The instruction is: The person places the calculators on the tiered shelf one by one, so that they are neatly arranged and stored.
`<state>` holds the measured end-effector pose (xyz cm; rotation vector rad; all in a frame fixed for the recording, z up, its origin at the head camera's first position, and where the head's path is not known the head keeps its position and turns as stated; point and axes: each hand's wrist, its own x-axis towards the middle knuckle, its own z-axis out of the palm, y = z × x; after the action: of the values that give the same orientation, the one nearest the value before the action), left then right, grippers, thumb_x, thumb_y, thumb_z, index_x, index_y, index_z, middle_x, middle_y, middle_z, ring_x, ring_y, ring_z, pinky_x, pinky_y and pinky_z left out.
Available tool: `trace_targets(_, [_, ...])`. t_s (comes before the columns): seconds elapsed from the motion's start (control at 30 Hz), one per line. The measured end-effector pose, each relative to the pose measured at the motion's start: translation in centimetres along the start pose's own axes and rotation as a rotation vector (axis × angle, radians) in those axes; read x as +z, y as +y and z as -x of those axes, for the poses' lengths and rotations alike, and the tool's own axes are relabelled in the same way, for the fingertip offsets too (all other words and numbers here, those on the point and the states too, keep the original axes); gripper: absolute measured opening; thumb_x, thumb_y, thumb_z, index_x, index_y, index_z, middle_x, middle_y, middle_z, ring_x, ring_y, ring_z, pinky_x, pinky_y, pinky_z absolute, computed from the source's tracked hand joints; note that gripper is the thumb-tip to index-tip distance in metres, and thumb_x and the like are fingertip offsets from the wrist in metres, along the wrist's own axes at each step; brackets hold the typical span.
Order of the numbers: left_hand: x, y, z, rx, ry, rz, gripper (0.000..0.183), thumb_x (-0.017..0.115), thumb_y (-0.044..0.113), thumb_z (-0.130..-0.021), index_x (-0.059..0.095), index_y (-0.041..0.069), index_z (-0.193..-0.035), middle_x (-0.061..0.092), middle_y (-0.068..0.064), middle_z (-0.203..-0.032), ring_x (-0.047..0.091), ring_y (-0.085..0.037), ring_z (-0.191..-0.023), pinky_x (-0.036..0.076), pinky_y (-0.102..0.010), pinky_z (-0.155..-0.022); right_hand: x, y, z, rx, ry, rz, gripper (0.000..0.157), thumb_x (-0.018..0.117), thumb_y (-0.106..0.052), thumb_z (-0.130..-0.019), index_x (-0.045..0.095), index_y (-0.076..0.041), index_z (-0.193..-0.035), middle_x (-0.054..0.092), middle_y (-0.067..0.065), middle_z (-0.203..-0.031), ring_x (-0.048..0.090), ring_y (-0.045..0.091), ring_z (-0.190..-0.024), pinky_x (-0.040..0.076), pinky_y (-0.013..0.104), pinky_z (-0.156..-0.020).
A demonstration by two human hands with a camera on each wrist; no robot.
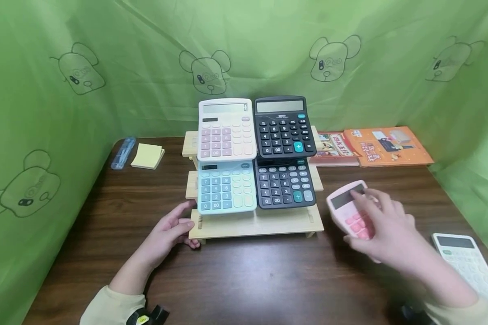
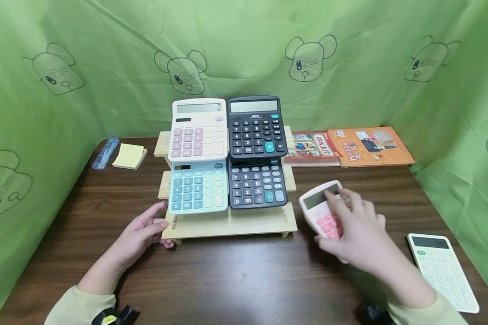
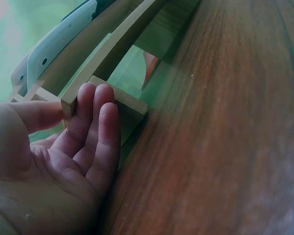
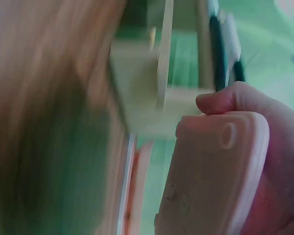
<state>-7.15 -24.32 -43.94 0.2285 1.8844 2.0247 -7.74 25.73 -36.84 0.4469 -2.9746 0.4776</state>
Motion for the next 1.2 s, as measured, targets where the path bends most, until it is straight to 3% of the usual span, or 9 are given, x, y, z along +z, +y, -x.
trace_targets(0.13, [0.0, -0.1, 0.2, 0.003, 0.011, -0.009, 0.056, 0.051, 0.016, -0.101, 0.024, 0.011, -0.15, 0.063, -0.03, -0.103, 0.066, -0.034, -0.071, 0.057, -0.053, -0.07, 0.9, -3.0, 1.2, -0.044, 0.054, 0.006, 0.107, 0.089, -0.049, -0.056, 0.042, -0.018, -0.147, 0.034, 0.019, -0.144, 0.036, 0.045, -0.115, 0.028, 0.053, -0.075])
trace_targets(0.3, [0.0, 0.0, 0.2, 0.013, 0.036, -0.029, 0.055, 0.052, 0.019, -0.101, 0.026, 0.012, -0.15, 0.063, -0.029, -0.106, 0.065, -0.034, -0.073, 0.058, -0.051, -0.071, 1.7, -5.1, 2.0, -0.089, 0.065, 0.022, 0.106, 0.088, -0.052, -0.053, 0.045, -0.021, -0.145, 0.035, 0.014, -0.145, 0.035, 0.04, -0.118, 0.026, 0.047, -0.074])
trace_targets(0.63, [0.1, -0.2, 0.2, 0.018, 0.047, -0.049, 0.054, 0.051, 0.019, -0.102, 0.027, 0.014, -0.151, 0.063, -0.028, -0.11, 0.065, -0.036, -0.076, 0.058, -0.049, -0.073, 3.1, -7.0, 1.9, -0.141, 0.034, 0.066, 0.108, 0.084, -0.058, -0.054, 0.041, -0.027, -0.148, 0.032, 0.01, -0.149, 0.033, 0.036, -0.122, 0.03, 0.049, -0.079])
trace_targets(1.0, [0.1, -0.1, 0.3, 0.012, 0.063, -0.069, 0.053, 0.051, 0.02, -0.102, 0.03, 0.011, -0.15, 0.063, -0.027, -0.107, 0.065, -0.038, -0.077, 0.058, -0.048, -0.075, 4.6, -8.9, 1.6, -0.179, 0.039, 0.074, 0.106, 0.081, -0.06, -0.057, 0.04, -0.026, -0.148, 0.028, 0.012, -0.152, 0.025, 0.04, -0.13, 0.029, 0.052, -0.085])
trace_targets(1.2, [0.1, -0.3, 0.0, -0.008, 0.063, -0.067, 0.049, 0.051, 0.023, -0.102, 0.034, 0.012, -0.147, 0.064, -0.026, -0.109, 0.065, -0.035, -0.078, 0.058, -0.049, -0.074, 5.4, -10.0, 1.6, -0.234, 0.081, 0.066, 0.1, 0.076, -0.062, -0.061, 0.043, -0.023, -0.147, 0.033, 0.013, -0.147, 0.024, 0.037, -0.132, 0.028, 0.051, -0.087])
